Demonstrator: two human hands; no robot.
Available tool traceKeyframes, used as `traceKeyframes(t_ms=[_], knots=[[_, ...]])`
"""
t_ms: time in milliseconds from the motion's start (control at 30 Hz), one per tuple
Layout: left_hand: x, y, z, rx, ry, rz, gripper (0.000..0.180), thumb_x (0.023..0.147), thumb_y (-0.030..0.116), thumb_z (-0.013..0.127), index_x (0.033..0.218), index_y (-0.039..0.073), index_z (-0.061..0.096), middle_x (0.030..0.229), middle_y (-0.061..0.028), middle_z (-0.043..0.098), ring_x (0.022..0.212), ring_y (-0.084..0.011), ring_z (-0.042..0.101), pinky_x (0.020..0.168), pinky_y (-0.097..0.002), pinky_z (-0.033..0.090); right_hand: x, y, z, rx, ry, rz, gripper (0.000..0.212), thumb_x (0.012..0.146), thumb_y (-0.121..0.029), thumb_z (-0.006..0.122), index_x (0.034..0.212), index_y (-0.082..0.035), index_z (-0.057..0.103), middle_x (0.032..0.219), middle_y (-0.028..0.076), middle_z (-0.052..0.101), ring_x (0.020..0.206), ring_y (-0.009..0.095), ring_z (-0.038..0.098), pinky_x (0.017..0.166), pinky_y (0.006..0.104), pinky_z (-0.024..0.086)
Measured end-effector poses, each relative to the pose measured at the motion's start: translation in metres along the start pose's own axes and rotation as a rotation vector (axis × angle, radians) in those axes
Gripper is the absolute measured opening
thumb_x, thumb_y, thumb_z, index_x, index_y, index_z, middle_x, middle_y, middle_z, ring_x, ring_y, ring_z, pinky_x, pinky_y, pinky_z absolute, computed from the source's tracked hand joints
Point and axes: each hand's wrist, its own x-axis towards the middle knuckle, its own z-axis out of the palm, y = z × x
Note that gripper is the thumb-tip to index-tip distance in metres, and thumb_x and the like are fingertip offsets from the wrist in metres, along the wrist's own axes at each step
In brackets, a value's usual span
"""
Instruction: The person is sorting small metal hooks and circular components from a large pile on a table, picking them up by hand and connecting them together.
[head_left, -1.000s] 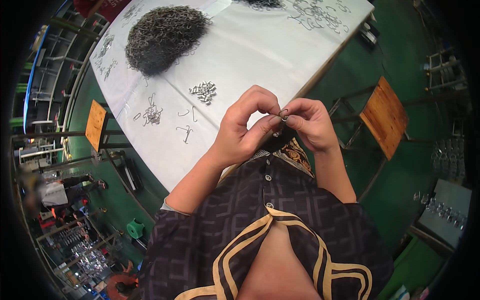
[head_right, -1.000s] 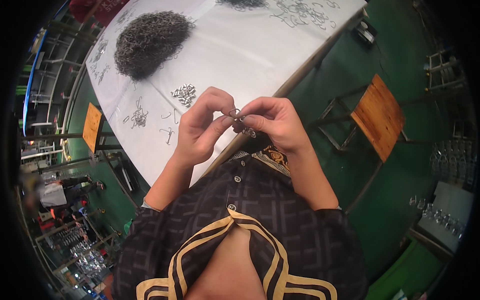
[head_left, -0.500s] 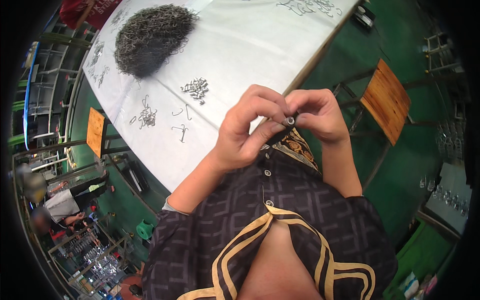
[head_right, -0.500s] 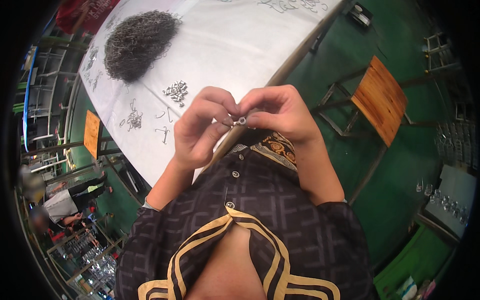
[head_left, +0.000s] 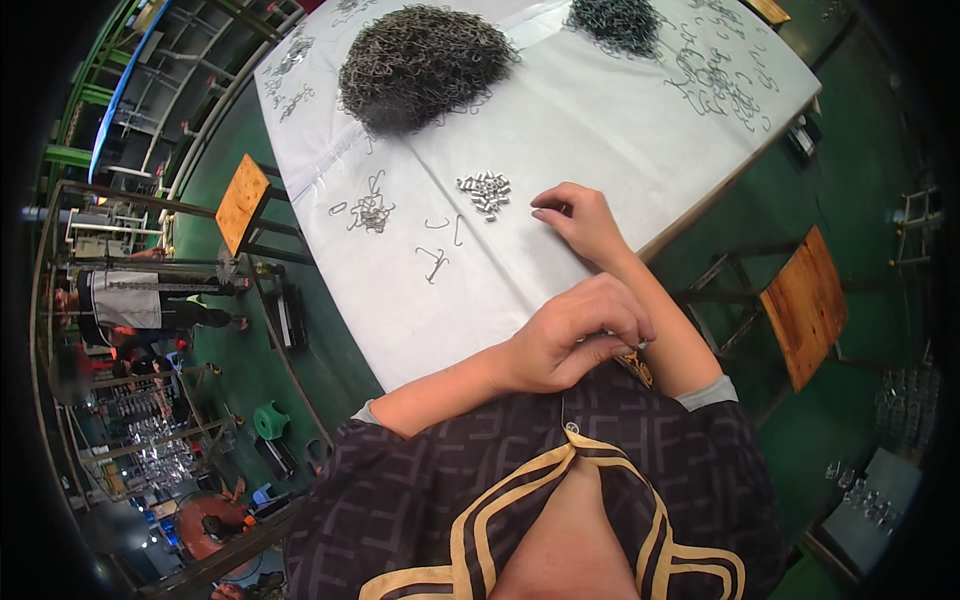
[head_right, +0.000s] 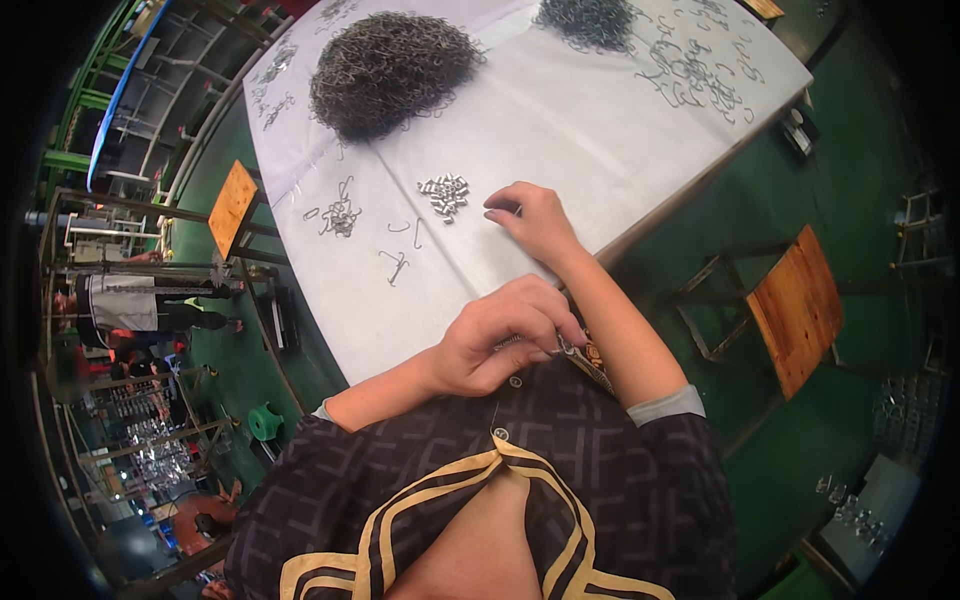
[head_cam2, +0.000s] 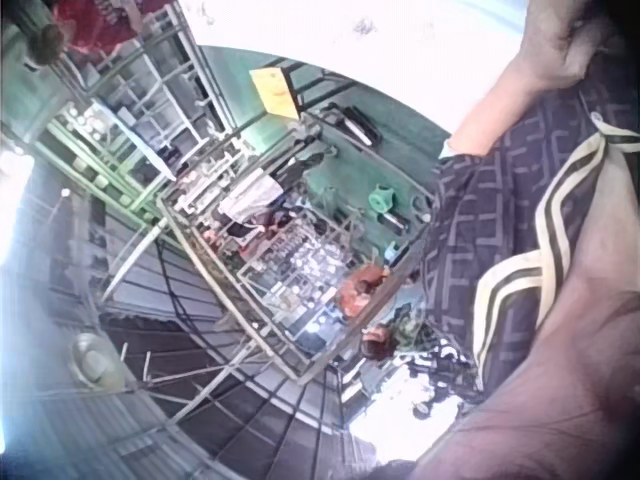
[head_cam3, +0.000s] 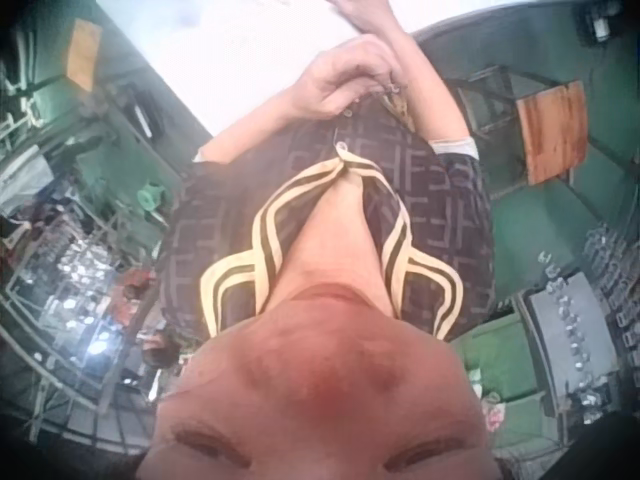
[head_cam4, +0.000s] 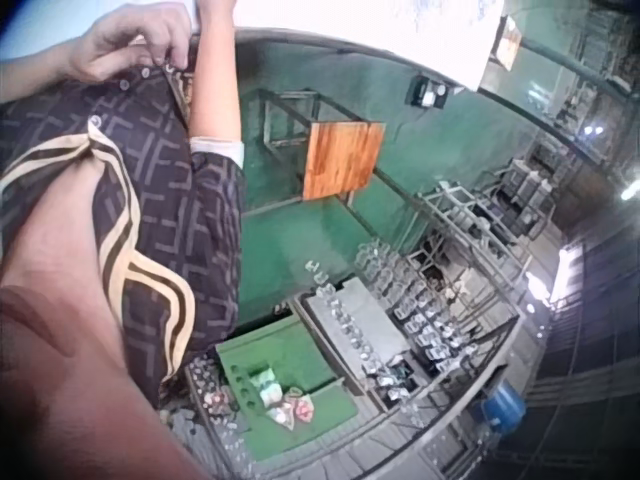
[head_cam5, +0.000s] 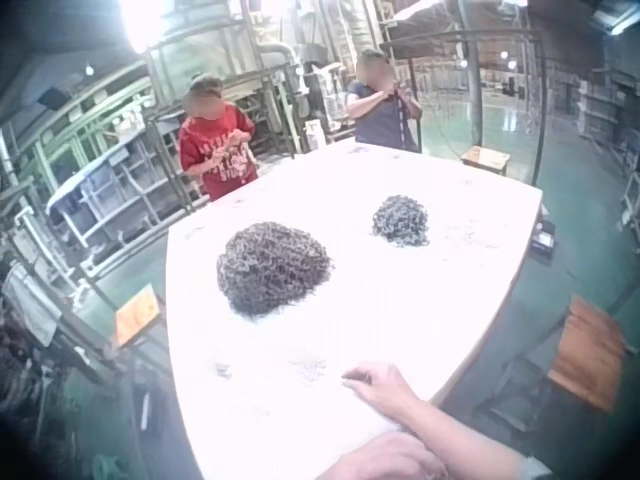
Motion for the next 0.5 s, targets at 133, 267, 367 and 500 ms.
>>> traceKeyframes(t_ms=[133,267,367,500], knots=[[-0.001,0.008,0.0,0.012,0.007,-0.022,0.018,0.075,-0.011,0.055,0.086,0.004,0.054,0.096,-0.0096,0.06,0.091,-0.024,0.054,0.08,-0.0337,0.043,0.028,0.005,0.03,-0.23,-0.014,-0.203,0.012,0.072,-0.006,0.068,0.084,-0.005,0.066,0.08,0.009,0.058,0.073,0.023,0.056,0.068,0.0329,0.047],[-0.003,0.007,-0.001,0.018,0.028,0.002,0.016,0.076,-0.01,0.055,0.086,0.003,0.054,0.095,-0.0095,0.06,0.09,-0.0238,0.054,0.079,-0.0336,0.043,0.039,0.004,0.041,-0.376,-0.057,-0.267,0.011,0.072,-0.008,0.069,0.079,-0.005,0.062,0.079,0.009,0.056,0.08,0.027,0.054,0.072,0.0364,0.044],[-0.002,0.006,-0.002,0.031,0.038,0.006,0.014,0.078,-0.009,0.055,0.086,0.002,0.054,0.094,-0.0096,0.06,0.089,-0.0239,0.054,0.079,-0.0337,0.043,0.043,0.006,0.045,-0.417,-0.056,-0.267,0.012,0.072,-0.01,0.069,0.078,-0.004,0.061,0.079,0.009,0.055,0.08,0.027,0.054,0.072,0.0364,0.044],[-0.003,0.005,-0.002,0.025,0.056,-0.018,0.013,0.079,-0.008,0.054,0.087,0.002,0.054,0.094,-0.01,0.06,0.089,-0.0237,0.054,0.079,-0.0332,0.044,0.047,0.007,0.047,-0.494,-0.057,-0.279,0.014,0.071,-0.01,0.069,0.076,-0.002,0.059,0.078,0.011,0.055,0.08,0.028,0.055,0.073,0.0384,0.045]])
